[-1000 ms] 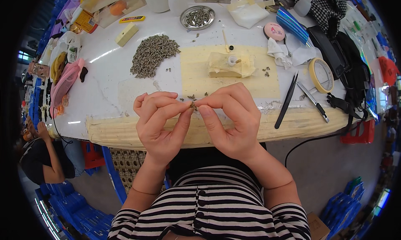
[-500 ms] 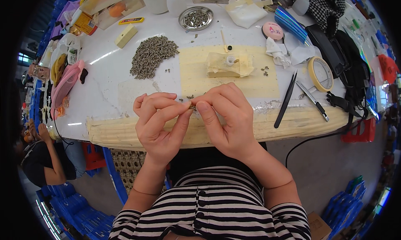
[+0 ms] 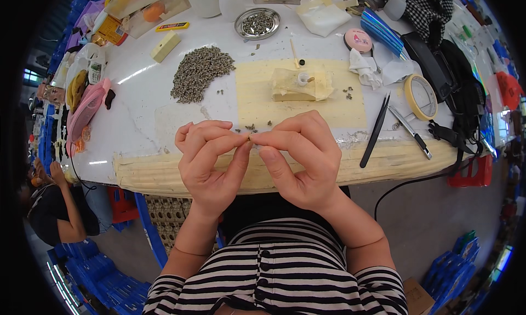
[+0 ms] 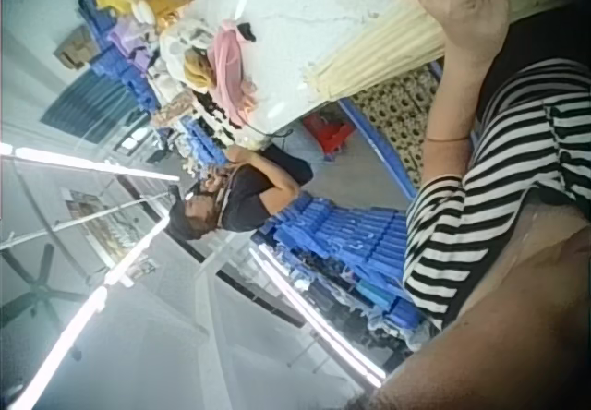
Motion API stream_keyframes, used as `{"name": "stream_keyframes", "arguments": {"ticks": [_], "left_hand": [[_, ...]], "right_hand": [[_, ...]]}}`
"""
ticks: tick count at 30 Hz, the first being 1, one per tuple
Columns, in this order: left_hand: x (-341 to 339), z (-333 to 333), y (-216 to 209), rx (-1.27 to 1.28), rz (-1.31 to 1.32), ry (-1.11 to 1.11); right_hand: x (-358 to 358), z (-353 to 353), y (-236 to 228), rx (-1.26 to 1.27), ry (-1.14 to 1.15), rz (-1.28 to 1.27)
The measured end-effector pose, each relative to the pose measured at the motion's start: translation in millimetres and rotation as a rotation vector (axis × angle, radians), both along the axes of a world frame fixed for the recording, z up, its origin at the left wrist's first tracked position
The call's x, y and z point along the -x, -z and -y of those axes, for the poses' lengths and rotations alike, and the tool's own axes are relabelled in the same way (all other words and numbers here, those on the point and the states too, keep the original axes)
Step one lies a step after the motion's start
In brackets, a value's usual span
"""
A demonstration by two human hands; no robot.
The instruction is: The person assembles a small toy car model by hand, picking up small seeds or beads to place onto a central chassis component and securing them with a small wooden stick.
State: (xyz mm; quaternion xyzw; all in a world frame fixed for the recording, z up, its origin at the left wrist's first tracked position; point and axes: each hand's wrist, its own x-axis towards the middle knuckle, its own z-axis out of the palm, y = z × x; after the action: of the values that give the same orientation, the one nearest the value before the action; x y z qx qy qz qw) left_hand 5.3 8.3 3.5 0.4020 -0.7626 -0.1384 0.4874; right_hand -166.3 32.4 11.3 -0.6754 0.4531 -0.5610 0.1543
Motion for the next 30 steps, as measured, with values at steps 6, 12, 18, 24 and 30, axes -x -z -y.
{"name": "stream_keyframes", "arguments": {"ticks": [6, 12, 18, 24, 30], "left_hand": [[-0.7, 0.4, 0.7, 0.006, -0.015, 0.009], [0.2, 0.4, -1.5, 0.009, -0.027, 0.02], [0.3, 0.3, -0.9, 0.013, -0.024, 0.018], [-0.1, -0.1, -0.5, -0.004, -0.005, 0.001], [-0.4, 0.1, 0.1, -0.007, 0.009, -0.001]], "right_hand": [[-0.9, 0.8, 2.0, -0.03, 0.019, -0.014], [-3.1, 4.8, 4.4, -0.078, 0.007, -0.016], [-1.5, 4.9, 4.5, -0.073, -0.002, -0.001], [0.7, 1.8, 3.1, -0.032, 0.004, -0.001], [0.1, 0.5, 0.7, -0.014, -0.005, -0.029]]}}
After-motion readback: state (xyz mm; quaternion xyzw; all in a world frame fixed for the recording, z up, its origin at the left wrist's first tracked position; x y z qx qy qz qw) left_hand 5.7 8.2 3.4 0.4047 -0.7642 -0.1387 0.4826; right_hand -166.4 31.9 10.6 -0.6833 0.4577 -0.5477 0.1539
